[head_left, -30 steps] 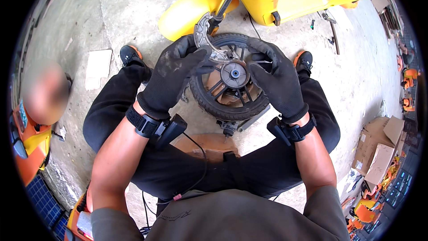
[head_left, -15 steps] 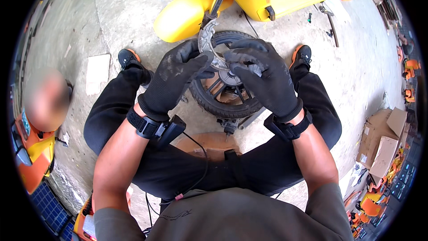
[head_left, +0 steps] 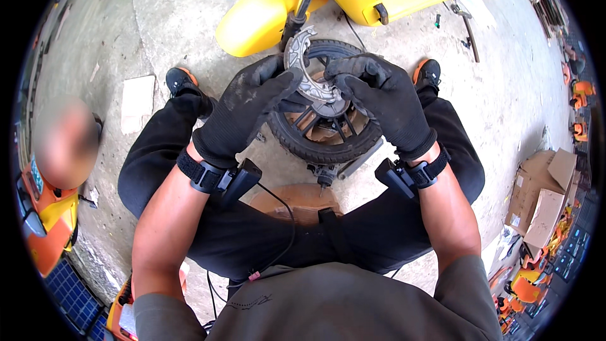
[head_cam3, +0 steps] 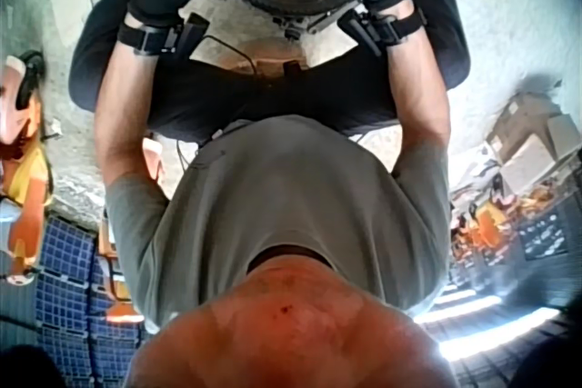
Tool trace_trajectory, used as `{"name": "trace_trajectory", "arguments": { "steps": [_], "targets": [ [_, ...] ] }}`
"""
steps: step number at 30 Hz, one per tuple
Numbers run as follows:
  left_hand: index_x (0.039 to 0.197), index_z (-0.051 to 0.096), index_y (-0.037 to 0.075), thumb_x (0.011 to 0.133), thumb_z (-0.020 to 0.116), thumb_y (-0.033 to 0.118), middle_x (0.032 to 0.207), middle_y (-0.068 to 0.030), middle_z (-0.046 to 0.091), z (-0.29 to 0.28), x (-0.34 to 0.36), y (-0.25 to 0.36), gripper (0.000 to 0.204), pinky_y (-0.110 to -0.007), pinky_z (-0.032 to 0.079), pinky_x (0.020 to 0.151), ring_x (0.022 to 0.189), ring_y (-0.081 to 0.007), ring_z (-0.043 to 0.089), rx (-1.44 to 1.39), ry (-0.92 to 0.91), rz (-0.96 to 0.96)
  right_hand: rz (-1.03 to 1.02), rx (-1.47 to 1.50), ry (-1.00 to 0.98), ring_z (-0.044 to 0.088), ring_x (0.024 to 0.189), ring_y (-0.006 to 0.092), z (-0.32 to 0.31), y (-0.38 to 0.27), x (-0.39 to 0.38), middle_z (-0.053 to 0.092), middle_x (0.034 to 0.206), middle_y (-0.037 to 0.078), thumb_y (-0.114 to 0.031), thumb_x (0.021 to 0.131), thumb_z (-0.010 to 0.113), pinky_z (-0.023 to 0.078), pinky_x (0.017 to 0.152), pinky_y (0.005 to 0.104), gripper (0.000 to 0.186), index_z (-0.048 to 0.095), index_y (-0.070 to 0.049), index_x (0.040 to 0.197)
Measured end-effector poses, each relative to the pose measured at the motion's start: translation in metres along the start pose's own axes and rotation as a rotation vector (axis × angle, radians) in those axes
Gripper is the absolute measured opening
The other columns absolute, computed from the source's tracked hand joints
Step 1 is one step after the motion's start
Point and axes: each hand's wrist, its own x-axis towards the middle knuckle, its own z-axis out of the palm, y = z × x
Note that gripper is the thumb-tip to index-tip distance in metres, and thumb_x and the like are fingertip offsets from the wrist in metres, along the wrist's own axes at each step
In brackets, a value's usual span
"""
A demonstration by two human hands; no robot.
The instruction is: The person assembles and installs brake shoes onto a brake backing plate, positioning the shoes and springs before placing the entire assembly onto the wheel hub.
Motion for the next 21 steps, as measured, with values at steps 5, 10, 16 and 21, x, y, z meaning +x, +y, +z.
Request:
{"name": "trace_trajectory", "arguments": {
  "steps": [5,10,16,21],
  "targets": [
    [0.140,0.044,-0.006,0.103,0.051,0.014,0.143,-0.0157,0.044,-0.003,-0.003,-0.003,0.043,-0.040,0.056,0.094,0.119,-0.0208,0.057,0.090,-0.031,0.071,0.012,0.042,-0.027,0.062,0.097,0.0091,-0.001,0.004,0.000,0.067,0.110,0.007,-0.003,0.096,0.056,0.051,0.088,0.0235,0.025,0.061,0.003,0.120],
    [0.142,0.043,-0.004,0.103,0.051,0.019,0.137,-0.0130,0.051,0.003,-0.003,0.002,0.046,-0.038,0.056,0.094,0.117,-0.0188,0.058,0.035,-0.021,0.019,0.007,0.031,-0.024,0.062,0.096,0.0089,0.000,0.002,-0.001,0.067,0.110,0.006,-0.003,0.096,0.055,0.051,0.087,0.0235,0.025,0.061,0.003,0.120],
    [0.143,0.041,-0.003,0.104,0.049,0.026,0.128,-0.0094,0.059,0.001,0.003,0.006,0.050,-0.033,0.054,0.094,0.113,-0.0156,0.060,0.197,-0.054,-0.021,0.011,-0.019,-0.035,0.061,0.092,0.0068,0.002,-0.005,-0.001,0.068,0.104,0.003,-0.004,0.096,0.058,0.051,0.084,0.0226,0.025,0.063,0.001,0.120],
    [0.142,0.042,-0.005,0.104,0.049,0.025,0.128,-0.0102,0.059,0.002,0.001,0.005,0.049,-0.034,0.054,0.095,0.114,-0.0153,0.059,0.135,-0.067,-0.024,-0.010,0.013,-0.050,0.061,0.089,0.0058,0.003,-0.004,0.000,0.068,0.102,0.003,-0.005,0.095,0.061,0.051,0.081,0.0220,0.026,0.063,0.001,0.120]
  ]
}}
